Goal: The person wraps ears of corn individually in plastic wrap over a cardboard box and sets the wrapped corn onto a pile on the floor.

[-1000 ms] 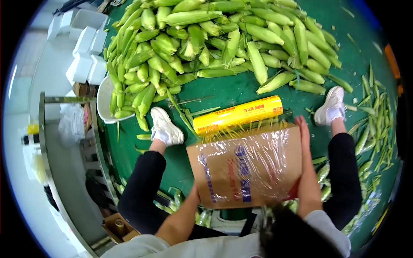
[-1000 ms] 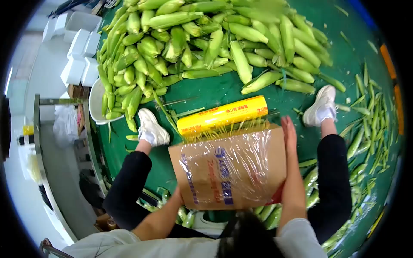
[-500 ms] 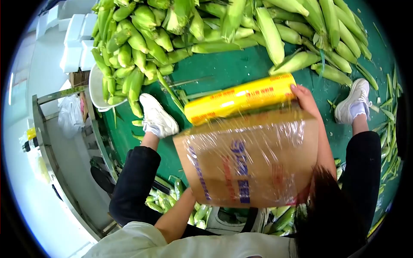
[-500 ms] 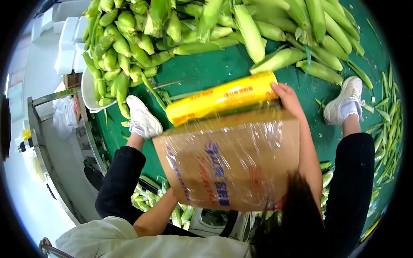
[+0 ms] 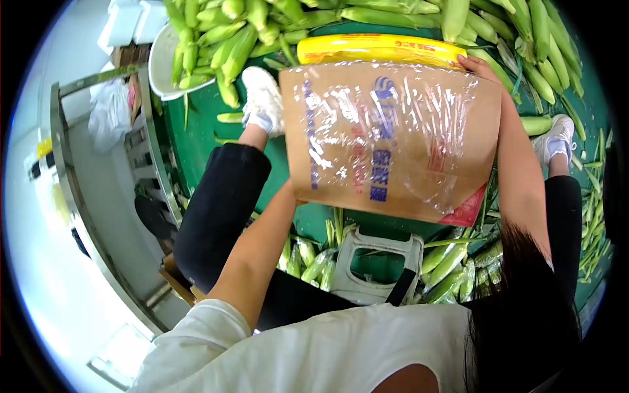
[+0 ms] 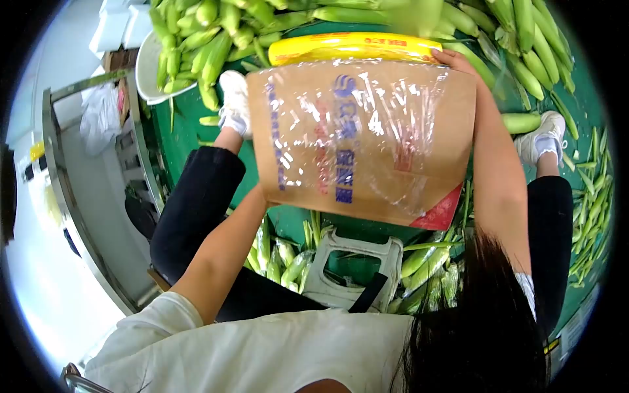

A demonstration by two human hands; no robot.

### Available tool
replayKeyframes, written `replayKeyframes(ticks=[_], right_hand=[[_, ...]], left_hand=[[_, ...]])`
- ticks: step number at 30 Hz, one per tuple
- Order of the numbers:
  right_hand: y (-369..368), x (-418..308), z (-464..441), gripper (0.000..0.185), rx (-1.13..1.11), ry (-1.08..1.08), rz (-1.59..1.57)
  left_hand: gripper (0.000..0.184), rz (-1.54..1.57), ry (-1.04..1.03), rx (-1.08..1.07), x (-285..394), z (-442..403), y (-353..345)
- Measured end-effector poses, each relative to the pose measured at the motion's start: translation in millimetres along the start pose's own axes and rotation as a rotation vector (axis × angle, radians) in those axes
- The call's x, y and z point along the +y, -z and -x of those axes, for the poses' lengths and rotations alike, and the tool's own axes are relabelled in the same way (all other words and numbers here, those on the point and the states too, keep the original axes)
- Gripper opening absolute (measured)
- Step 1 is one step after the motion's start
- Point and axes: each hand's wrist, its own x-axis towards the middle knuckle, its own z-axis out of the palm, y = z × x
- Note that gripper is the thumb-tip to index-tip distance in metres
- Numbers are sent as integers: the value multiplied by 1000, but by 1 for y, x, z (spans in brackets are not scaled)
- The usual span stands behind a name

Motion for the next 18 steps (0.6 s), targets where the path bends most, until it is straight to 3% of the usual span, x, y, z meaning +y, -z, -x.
replayKeyframes(ticks=[2, 3, 5, 7, 8, 9, 11, 12, 13, 14, 15, 17, 18], right_hand=[[5, -5, 5, 46, 26, 2, 181], [3, -10, 20, 49, -4, -107, 70], [7, -29, 62, 54, -55, -312, -138], [52, -37, 78, 53, 287, -205, 272], [57, -48, 92, 51, 524, -137, 455], [64, -64, 117, 45, 514, -56, 351], [56, -127, 181, 40, 411, -46, 311], [114, -142, 158, 42, 340, 188, 261], [128, -188, 190, 44, 320, 150, 384], [74, -229, 265, 40, 371, 340, 658], [66, -264, 313, 43, 282, 353, 736], [50, -336, 409, 48, 99, 395, 876], [6, -329, 471, 40, 233, 594, 737]], left_hand=[[63, 203, 134, 6, -48, -11, 15], [62, 286, 194, 23, -74, -18, 18], [54, 337, 156, 333, -106, -14, -4], [64, 364, 142, 333, -88, 35, -55], [64, 388, 96, 258, -74, 62, -84], [65, 409, 58, 189, -63, 90, -106], [61, 512, -174, -206, -51, 145, -123], [56, 475, -300, -354, -34, 226, -120], [42, 477, -474, -432, -30, 278, -105], [31, 559, -564, -709, -25, 303, -74], [24, 460, -698, -685, -21, 348, -47], [28, 475, -946, -942, -18, 421, -2], [34, 534, -1003, -751, -14, 436, 37]])
